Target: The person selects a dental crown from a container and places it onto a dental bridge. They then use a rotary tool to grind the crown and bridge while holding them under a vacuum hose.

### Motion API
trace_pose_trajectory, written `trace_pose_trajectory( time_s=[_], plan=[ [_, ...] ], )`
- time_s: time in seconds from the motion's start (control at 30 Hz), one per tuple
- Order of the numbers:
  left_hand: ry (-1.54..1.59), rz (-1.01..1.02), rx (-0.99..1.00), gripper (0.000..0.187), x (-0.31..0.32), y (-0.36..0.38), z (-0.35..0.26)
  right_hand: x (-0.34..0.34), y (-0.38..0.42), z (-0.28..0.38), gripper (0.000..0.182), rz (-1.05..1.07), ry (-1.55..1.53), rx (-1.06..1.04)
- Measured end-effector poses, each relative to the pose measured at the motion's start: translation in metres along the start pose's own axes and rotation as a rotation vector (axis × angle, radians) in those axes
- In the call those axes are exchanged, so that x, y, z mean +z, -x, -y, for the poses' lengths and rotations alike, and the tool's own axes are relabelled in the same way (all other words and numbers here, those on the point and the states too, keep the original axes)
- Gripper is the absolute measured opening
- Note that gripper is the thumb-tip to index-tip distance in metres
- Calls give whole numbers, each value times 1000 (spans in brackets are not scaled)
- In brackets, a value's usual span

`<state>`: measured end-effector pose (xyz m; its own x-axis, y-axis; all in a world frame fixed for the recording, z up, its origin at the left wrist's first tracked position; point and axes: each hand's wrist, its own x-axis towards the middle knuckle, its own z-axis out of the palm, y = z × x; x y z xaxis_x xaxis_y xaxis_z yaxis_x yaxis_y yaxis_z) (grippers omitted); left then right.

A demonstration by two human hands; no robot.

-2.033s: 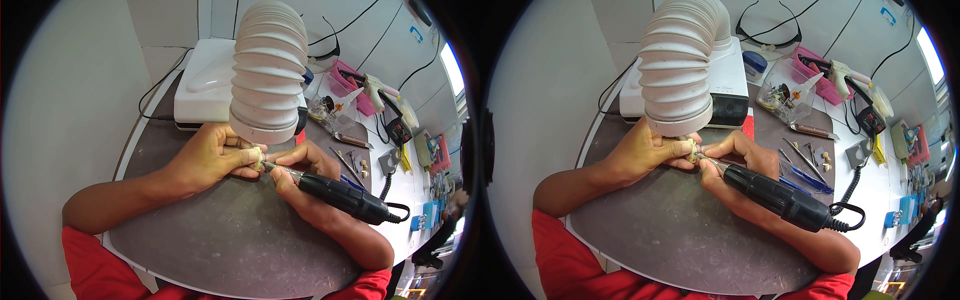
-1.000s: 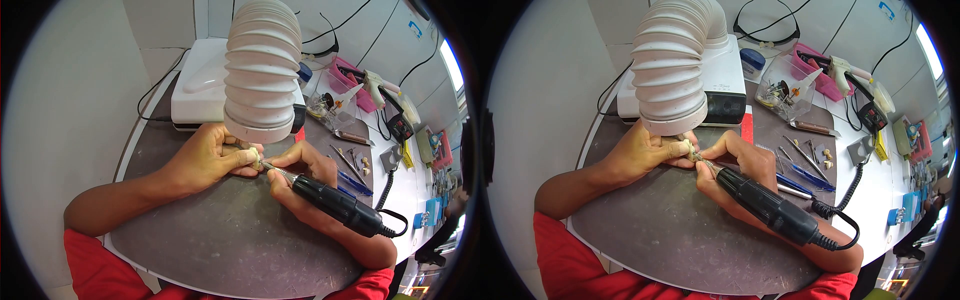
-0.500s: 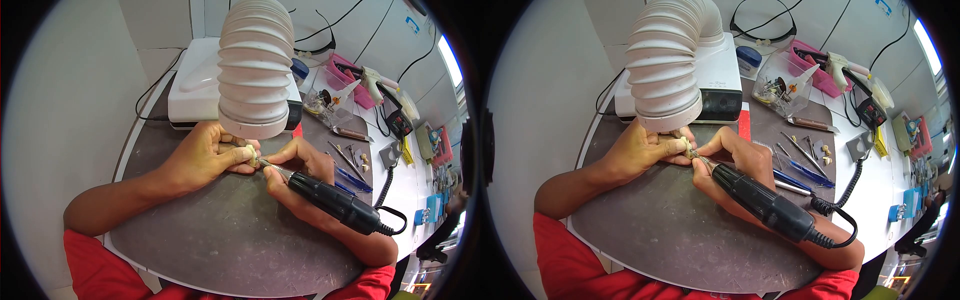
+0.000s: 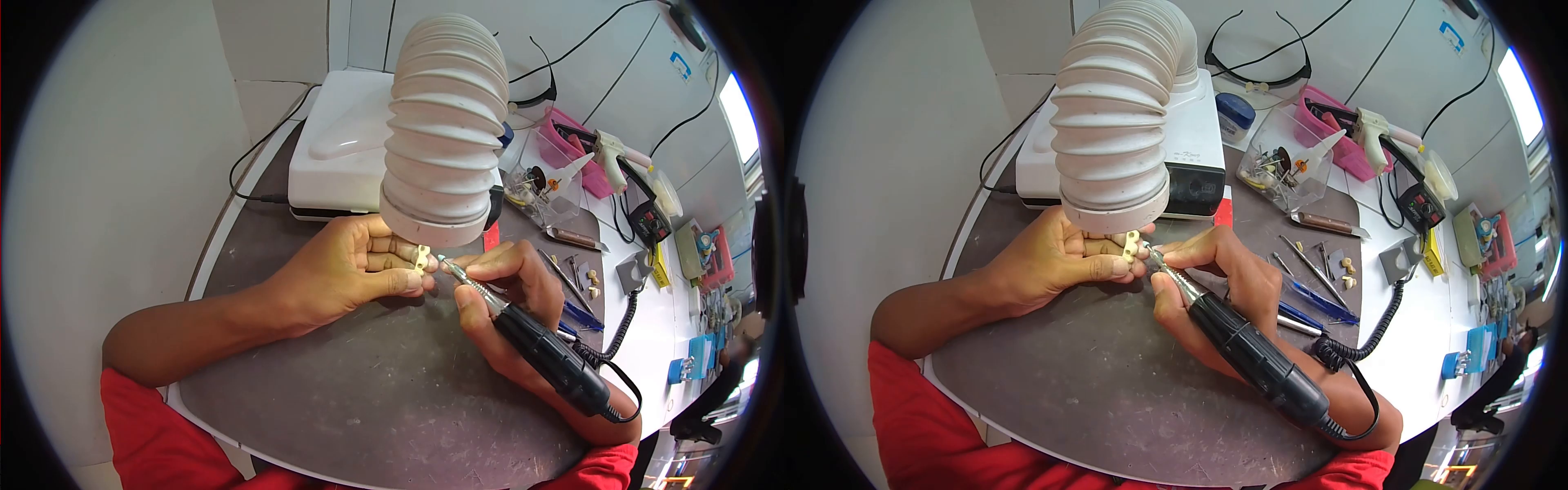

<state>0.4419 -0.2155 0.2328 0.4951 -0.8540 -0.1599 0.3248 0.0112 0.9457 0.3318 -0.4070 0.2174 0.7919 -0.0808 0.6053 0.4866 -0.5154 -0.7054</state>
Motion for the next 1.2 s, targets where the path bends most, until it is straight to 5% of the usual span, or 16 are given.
trace_pose_trajectory(
  time_s=[0.23,0.3,1.2],
  plan=[
    [28,17,-4,47,-1,0,0,0,-5,-2,23,49,43,-97],
    [18,-27,61,31,2,1,1,0,-5,-1,24,70,50,-95],
    [-44,-51,88,34,0,-1,4,1,-2,-2,22,60,9,-40]
  ],
)
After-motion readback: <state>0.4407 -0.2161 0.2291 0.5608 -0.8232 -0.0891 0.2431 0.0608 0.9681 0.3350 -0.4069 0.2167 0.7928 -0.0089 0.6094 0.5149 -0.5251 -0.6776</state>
